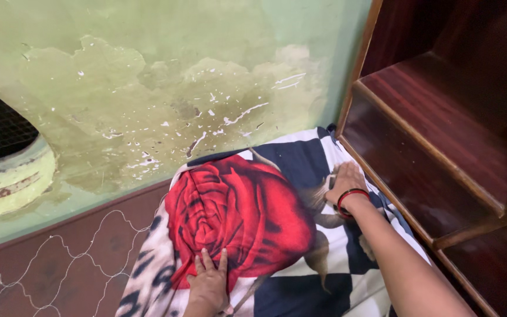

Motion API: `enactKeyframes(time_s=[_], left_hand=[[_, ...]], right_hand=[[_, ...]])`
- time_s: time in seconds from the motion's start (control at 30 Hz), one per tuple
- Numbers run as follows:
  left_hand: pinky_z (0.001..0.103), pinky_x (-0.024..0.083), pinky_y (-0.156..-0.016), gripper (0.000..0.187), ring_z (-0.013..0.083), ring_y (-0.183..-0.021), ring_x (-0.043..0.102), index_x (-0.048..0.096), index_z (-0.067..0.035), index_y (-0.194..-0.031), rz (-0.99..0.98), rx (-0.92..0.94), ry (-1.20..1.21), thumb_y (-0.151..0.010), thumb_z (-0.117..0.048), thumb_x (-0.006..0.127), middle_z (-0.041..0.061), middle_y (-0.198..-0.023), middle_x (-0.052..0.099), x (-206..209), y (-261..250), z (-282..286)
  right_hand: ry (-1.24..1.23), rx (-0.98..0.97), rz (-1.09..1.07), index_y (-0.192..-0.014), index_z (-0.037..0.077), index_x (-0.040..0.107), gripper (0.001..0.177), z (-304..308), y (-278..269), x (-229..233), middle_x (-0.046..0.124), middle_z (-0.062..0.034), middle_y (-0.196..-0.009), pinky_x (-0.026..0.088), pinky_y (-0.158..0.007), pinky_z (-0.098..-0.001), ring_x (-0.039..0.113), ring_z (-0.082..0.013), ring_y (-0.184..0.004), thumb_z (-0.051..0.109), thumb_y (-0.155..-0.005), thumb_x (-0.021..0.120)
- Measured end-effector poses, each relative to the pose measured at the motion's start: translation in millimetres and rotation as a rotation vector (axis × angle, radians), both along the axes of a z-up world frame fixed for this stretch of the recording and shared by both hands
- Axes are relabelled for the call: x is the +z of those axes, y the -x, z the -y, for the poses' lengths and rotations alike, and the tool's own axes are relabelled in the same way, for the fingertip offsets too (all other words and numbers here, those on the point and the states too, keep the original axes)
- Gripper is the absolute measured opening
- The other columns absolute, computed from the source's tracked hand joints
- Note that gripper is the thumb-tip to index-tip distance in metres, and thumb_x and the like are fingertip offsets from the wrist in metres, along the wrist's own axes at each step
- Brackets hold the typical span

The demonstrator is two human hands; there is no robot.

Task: The person spreads a blanket out on a mattress and folds it by hand.

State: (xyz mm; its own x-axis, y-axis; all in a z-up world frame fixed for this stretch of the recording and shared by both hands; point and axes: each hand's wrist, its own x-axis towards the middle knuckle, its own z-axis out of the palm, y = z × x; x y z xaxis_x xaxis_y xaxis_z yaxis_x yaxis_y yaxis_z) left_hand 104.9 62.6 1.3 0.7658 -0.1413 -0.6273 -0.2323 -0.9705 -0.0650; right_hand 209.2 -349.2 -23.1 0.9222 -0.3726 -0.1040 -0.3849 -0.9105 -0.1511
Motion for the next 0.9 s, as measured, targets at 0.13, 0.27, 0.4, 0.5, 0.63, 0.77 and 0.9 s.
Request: enactKeyframes(time_s=[0.13,0.27,0.4,0.5,0.63,0.77,0.9], left_hand=[[0.066,0.035,-0.114,0.152,0.0485,-0.156,0.011,-0.009,-0.025,-0.164,0.011,-0.002,-0.001,-0.061,-0.045,0.101,0.031,-0.168,-0.004,-6,0,-2],[0.066,0.036,-0.112,0.141,0.0483,-0.155,0.011,-0.008,-0.025,-0.164,0.035,-0.014,-0.021,-0.068,-0.038,0.095,0.031,-0.168,-0.003,-14,-3,-5],[0.066,0.036,-0.114,0.137,0.0435,-0.158,0.01,-0.008,-0.032,-0.164,0.0,0.016,-0.055,-0.07,-0.035,0.092,0.025,-0.17,-0.005,-24,-7,-7],[0.066,0.035,-0.114,0.138,0.0439,-0.157,0.009,-0.009,-0.031,-0.164,0.018,0.005,-0.053,-0.07,-0.033,0.092,0.026,-0.17,-0.005,-25,-7,-6],[0.063,0.032,-0.118,0.143,0.0432,-0.158,0.007,-0.01,-0.03,-0.164,-0.02,0.028,-0.049,-0.067,-0.034,0.096,0.025,-0.171,-0.007,-7,-4,-2],[0.065,0.032,-0.118,0.142,0.0427,-0.158,0.009,-0.009,-0.029,-0.164,0.026,0.021,-0.094,-0.069,-0.038,0.095,0.024,-0.171,-0.007,2,4,5],[0.065,0.034,-0.115,0.132,0.0421,-0.157,0.011,-0.008,-0.03,-0.164,0.115,0.041,-0.099,-0.076,-0.033,0.089,0.023,-0.171,-0.004,-6,11,6]], right_hand=[[-0.248,-0.131,0.018,-0.143,-0.007,0.044,0.097,6,-4,14,0.05,-0.0279,-0.148,0.037,-0.12,-0.0387,0.047,-0.0376,-0.142,0.038,-0.064,0.081],[-0.366,-0.19,0.04,-0.139,-0.01,0.043,0.108,34,-28,16,0.052,-0.0348,-0.141,0.043,-0.111,-0.0418,0.054,-0.0419,-0.132,0.041,-0.057,0.092],[-0.426,-0.16,-0.111,-0.138,-0.007,0.052,0.098,52,-36,8,0.062,-0.0293,-0.139,0.05,-0.109,-0.0405,0.064,-0.0367,-0.128,0.041,-0.058,0.083],[-0.376,-0.076,-0.115,-0.144,-0.004,0.045,0.103,47,-32,1,0.054,-0.0267,-0.148,0.045,-0.114,-0.0404,0.055,-0.0362,-0.136,0.043,-0.06,0.082],[-0.144,0.124,-0.048,-0.155,-0.001,0.024,0.105,27,3,-15,0.022,-0.0226,-0.162,0.023,-0.123,-0.0426,0.022,-0.0345,-0.152,0.053,-0.078,0.071],[0.023,0.071,-0.264,-0.161,-0.001,0.011,0.104,18,51,-6,0.007,-0.0226,-0.17,0.011,-0.128,-0.044,0.006,-0.0352,-0.159,0.063,-0.094,0.057],[0.042,-0.003,-0.245,-0.159,-0.004,0.011,0.103,5,97,10,0.005,-0.023,-0.17,0.014,-0.125,-0.0455,0.005,-0.0353,-0.158,0.058,-0.094,0.061]])
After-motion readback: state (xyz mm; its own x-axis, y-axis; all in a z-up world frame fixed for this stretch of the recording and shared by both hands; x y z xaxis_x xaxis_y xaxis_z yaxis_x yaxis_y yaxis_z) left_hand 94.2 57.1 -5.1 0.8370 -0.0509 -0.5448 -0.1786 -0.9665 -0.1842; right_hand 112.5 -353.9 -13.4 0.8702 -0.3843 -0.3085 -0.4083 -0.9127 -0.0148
